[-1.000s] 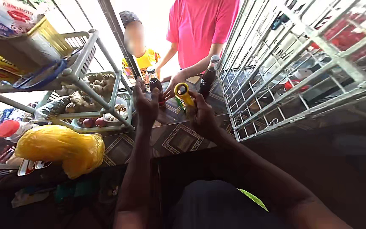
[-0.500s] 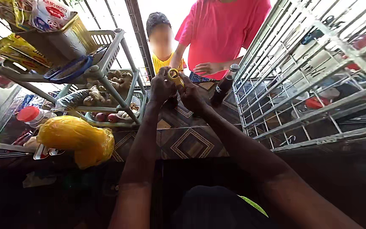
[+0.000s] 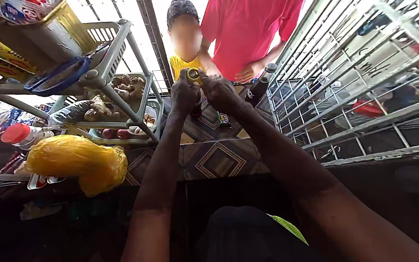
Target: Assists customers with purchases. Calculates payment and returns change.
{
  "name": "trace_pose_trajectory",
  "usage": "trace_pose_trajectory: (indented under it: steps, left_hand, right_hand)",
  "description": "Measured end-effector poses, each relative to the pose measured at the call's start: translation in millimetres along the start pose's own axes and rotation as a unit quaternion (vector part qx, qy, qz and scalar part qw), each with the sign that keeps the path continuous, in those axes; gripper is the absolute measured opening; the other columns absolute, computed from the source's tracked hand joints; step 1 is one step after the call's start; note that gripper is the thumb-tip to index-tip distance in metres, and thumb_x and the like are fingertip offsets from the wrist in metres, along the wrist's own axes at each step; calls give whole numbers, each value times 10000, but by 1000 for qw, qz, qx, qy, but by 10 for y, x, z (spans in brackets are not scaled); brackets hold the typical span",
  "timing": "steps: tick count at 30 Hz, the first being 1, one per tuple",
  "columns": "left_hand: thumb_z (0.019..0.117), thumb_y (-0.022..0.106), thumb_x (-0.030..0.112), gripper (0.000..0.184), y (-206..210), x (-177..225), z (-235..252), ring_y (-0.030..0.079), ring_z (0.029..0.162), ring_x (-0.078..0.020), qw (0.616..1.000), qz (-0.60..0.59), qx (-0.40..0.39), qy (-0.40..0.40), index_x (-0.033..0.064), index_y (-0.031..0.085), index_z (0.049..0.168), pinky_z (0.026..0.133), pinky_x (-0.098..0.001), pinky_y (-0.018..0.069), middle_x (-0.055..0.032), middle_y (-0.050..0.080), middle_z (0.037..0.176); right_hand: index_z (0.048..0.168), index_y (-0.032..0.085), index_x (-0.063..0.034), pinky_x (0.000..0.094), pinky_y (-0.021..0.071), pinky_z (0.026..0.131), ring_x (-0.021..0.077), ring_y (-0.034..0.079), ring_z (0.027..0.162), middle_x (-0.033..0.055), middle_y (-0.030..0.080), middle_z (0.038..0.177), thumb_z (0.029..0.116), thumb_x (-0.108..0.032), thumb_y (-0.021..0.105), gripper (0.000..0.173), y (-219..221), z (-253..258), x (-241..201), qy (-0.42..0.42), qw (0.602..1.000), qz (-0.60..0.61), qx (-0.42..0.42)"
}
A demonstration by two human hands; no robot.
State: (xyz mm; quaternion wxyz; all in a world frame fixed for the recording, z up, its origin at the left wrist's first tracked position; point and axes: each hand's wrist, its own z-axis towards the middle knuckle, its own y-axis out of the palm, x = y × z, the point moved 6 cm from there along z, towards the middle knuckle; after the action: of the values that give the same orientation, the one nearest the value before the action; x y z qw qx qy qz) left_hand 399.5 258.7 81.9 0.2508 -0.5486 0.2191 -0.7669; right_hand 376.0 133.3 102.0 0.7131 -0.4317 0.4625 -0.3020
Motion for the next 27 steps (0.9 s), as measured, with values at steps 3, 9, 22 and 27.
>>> trace_pose_trajectory:
  steps: [3, 9, 22, 27]
  left_hand:
    - [956, 679, 122, 510, -17, 22, -33, 700, 1084, -329, 1000, 16, 0, -4, -16, 496, 1412, 981, -510, 532, -208, 706, 1179]
    - [944, 677, 110, 489, -23, -22, 11, 687, 1121, -322, 1000, 6, -14, 17, -10, 517, 1390, 1009, -506, 517, -202, 703, 1187]
    - [953, 598, 77, 499, 3, 42, -47, 685, 1085, -304, 999, 31, -6, 11, -28, 469, 1423, 978, -472, 520, -205, 693, 1161]
    - [944, 616, 65, 527, 11, 53, -51, 677, 1131, -294, 999, 39, -4, 30, -39, 457, 1436, 1012, -442, 509, -213, 684, 1205]
  right_hand:
    - [1585, 412, -146, 617, 530, 848, 448, 677, 1020, 233, 696, 1052, 1123, -256, 352, 478, -187, 60, -116, 14, 996, -54, -70]
    - [1573, 394, -15, 527, 542, 915, 408, 687, 997, 263, 686, 1082, 1080, -127, 435, 507, 167, -33, 91, -54, 993, 67, 81]
    - [1599, 340, -30, 527, 531, 923, 403, 702, 985, 231, 718, 1035, 1111, -178, 401, 514, 70, 3, 56, -59, 997, 43, -8]
    - [1578, 359, 6, 509, 529, 929, 386, 703, 979, 225, 717, 1032, 1111, -193, 403, 509, -9, -38, -1, -64, 997, 24, -21]
